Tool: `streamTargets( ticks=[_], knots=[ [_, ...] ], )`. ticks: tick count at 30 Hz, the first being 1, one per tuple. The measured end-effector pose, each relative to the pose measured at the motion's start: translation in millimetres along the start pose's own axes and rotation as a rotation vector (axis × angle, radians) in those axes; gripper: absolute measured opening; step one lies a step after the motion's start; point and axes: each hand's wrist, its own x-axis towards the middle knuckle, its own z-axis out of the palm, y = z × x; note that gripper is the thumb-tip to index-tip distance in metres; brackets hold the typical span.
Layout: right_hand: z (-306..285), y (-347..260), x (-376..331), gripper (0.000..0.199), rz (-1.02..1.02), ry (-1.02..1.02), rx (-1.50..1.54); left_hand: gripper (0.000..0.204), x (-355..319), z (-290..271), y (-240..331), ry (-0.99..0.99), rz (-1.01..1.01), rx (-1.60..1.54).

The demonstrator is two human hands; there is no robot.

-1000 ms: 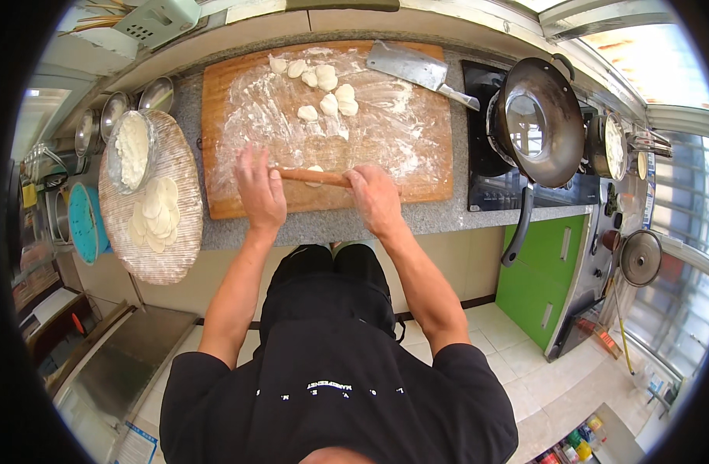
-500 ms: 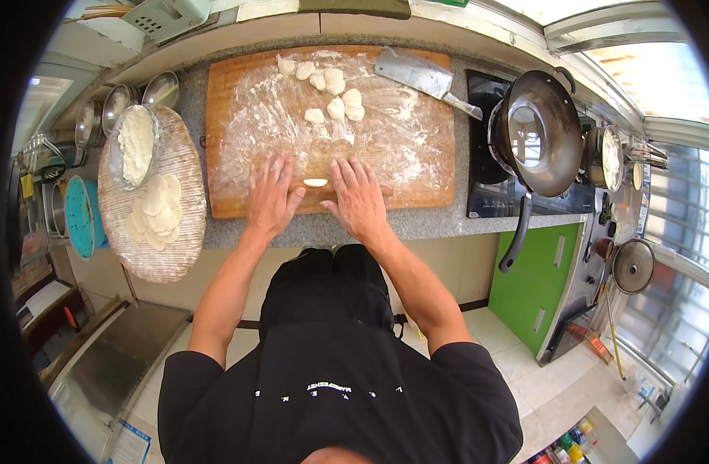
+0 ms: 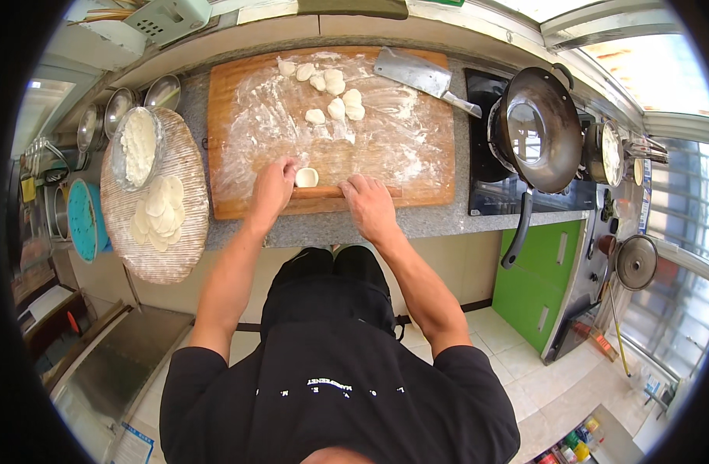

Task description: The person repeatedly rolls small dough balls into flat circular discs using a rolling pin on a floured wooden board. They place the finished discs onto a nearby tray and continue the process with additional dough balls from the pile.

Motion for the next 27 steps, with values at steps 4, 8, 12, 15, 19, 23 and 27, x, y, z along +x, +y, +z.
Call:
streamTargets(
  ticks=[4, 8, 12, 15, 19, 23, 27],
  knots=[
    [1.1, -6.4, 10.8, 0.043, 0.001, -0.113, 0.031, 0.045, -26.8, -1.0, -3.3, 0.337, 0.109, 0.273],
    [14.4, -16.1, 33.5, 0.054, -0.08, -0.03, -0.119, 0.064, -22.8, 23.0, -25.7, 0.431, 0.199, 0.482],
    [26.1, -5.4, 98.8, 0.078, 0.043, -0.011, -0.215, 0.073, 47.9, 8.9, -28.0, 0.57, 0.247, 0.442],
    [30.8, 3.2, 129.4, 0.088, 0.067, 0.019, -0.263, 0.075, 71.1, -3.1, -28.0, 0.545, 0.217, 0.302],
    [28.6, -20.0, 76.6, 0.09, 0.069, -0.116, -0.257, 0.077, 24.2, 27.1, -61.7, 0.458, 0.233, 0.404],
    [15.6, -27.4, 47.9, 0.092, 0.079, -0.231, -0.158, 0.079, -22.1, -6.0, -34.9, 0.107, 0.487, 0.247],
    [16.9, -19.0, 47.3, 0.075, 0.051, -0.158, -0.069, 0.065, -11.9, -16.8, -21.9, -0.078, 0.665, 0.21]
  ],
)
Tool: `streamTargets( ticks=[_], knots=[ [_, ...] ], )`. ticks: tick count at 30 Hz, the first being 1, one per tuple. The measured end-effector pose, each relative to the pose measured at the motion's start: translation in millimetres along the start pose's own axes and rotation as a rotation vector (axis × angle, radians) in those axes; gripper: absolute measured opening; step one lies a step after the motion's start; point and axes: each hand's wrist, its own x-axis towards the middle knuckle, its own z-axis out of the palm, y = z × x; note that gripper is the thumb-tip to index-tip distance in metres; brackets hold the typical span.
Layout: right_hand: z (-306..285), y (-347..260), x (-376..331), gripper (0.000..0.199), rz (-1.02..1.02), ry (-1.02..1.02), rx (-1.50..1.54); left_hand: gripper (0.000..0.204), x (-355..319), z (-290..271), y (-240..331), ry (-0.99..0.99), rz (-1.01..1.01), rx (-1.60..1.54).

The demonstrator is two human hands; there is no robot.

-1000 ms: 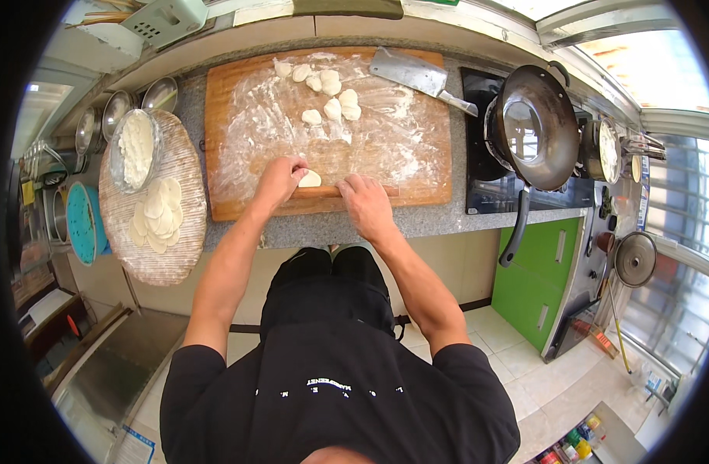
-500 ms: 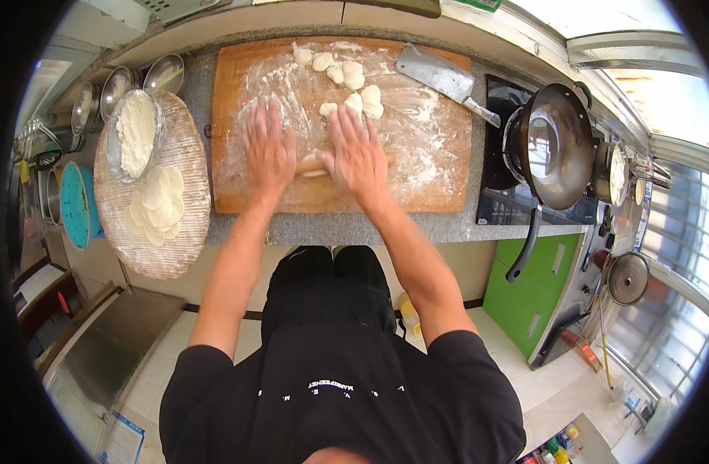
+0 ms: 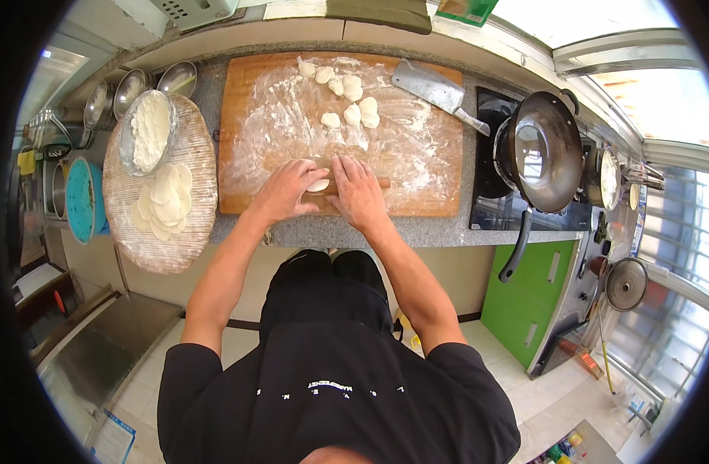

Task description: The person repeatedly rolls small dough balls into flat circular discs using a rolling pin on a floured wooden board. They place the finished discs onto a nearby tray and continue the process with additional dough balls from the pile.

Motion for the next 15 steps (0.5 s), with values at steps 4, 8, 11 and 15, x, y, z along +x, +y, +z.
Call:
streamTargets(
  ticks=[4, 8, 11, 15],
  knots=[
    [-2.9, 11.1, -6.0, 0.04, -0.061, 0.017, -0.011, 0.031, 10.2, 9.3, -14.5, 0.056, -0.141, -0.225],
    [-13.7, 12.4, -28.1, 0.028, -0.094, 0.055, 0.047, 0.023, 2.3, 29.3, -17.6, 0.153, -0.739, -0.671],
    [-12.6, 15.6, -37.7, 0.03, -0.07, 0.124, 0.088, 0.029, -11.9, 19.4, 2.3, 0.285, -0.767, -0.153],
    [-8.4, 9.1, -25.7, 0.032, -0.05, 0.096, 0.107, 0.038, -31.7, 21.5, 8.7, 0.471, -0.642, 0.066]
  ],
)
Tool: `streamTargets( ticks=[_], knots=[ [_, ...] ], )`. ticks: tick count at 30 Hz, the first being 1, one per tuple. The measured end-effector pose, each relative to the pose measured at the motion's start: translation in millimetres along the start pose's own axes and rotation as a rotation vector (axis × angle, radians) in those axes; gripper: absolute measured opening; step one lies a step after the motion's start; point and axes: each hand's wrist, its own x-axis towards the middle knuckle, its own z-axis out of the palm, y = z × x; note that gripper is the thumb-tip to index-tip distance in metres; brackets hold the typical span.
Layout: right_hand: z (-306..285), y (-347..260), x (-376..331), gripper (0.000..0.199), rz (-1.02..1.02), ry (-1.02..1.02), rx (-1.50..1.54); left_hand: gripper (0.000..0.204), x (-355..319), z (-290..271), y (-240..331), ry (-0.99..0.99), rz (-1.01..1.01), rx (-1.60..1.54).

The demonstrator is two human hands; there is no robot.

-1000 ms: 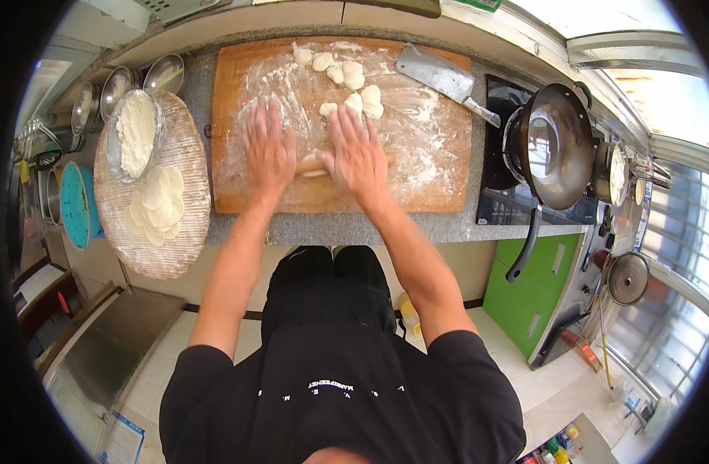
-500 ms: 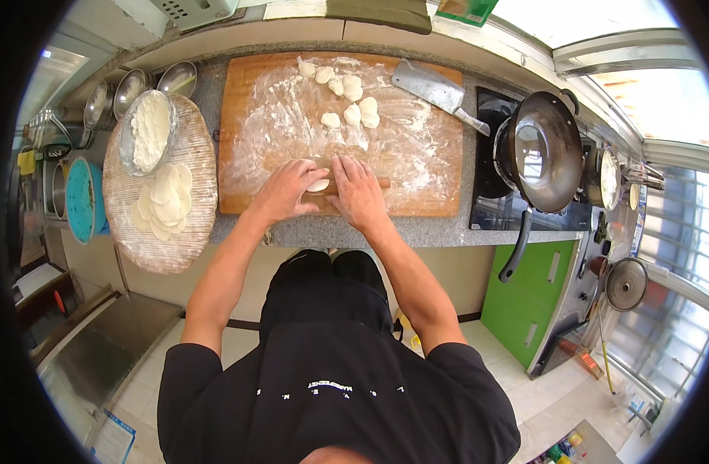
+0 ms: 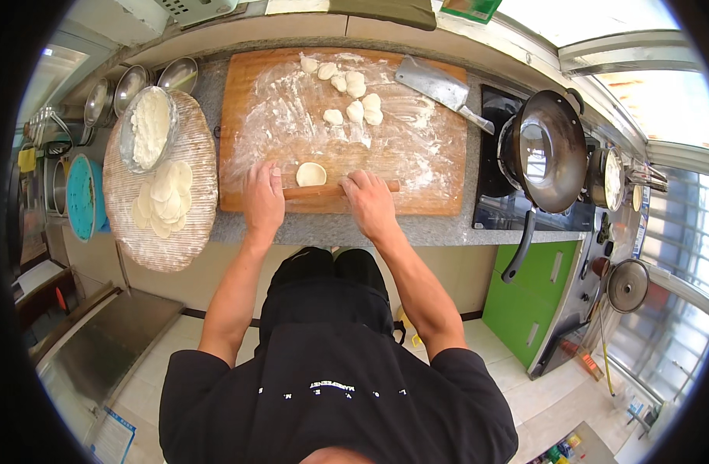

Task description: The person repeatedly rolls small dough balls into flat circular discs using a rolling pin on a floured wooden board. They place the finished discs onto a nearby tray and continue the process with additional dough balls from the pile.

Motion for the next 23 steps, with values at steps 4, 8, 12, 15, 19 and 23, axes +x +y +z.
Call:
streamTargets(
  ticks=[4, 8, 12, 15, 19, 23],
  knots=[
    [18.7, -2.9, 19.9, 0.047, -0.084, -0.026, -0.085, 0.059, -2.1, 17.3, -1.2, 0.026, 0.166, 0.263],
    [32.6, 0.7, 71.4, 0.079, 0.0, -0.053, -0.336, 0.068, 68.2, 29.7, -4.2, 0.082, 0.217, 0.3],
    [24.9, 5.0, 118.9, 0.097, 0.055, -0.044, -0.337, 0.071, 105.7, 28.9, -7.0, 0.067, 0.173, 0.242],
    [28.5, -4.1, 83.5, 0.097, 0.028, -0.078, -0.344, 0.076, 60.1, 32.7, -22.5, -0.001, 0.23, 0.293],
    [18.7, -25.3, 29.1, 0.1, 0.013, -0.158, -0.254, 0.086, 9.5, 2.4, -20.9, -0.282, 0.406, 0.224],
    [4.4, -21.8, 30.7, 0.101, -0.018, -0.251, -0.175, 0.105, 29.5, -19.0, -10.0, -0.747, 0.542, 0.047]
  ],
)
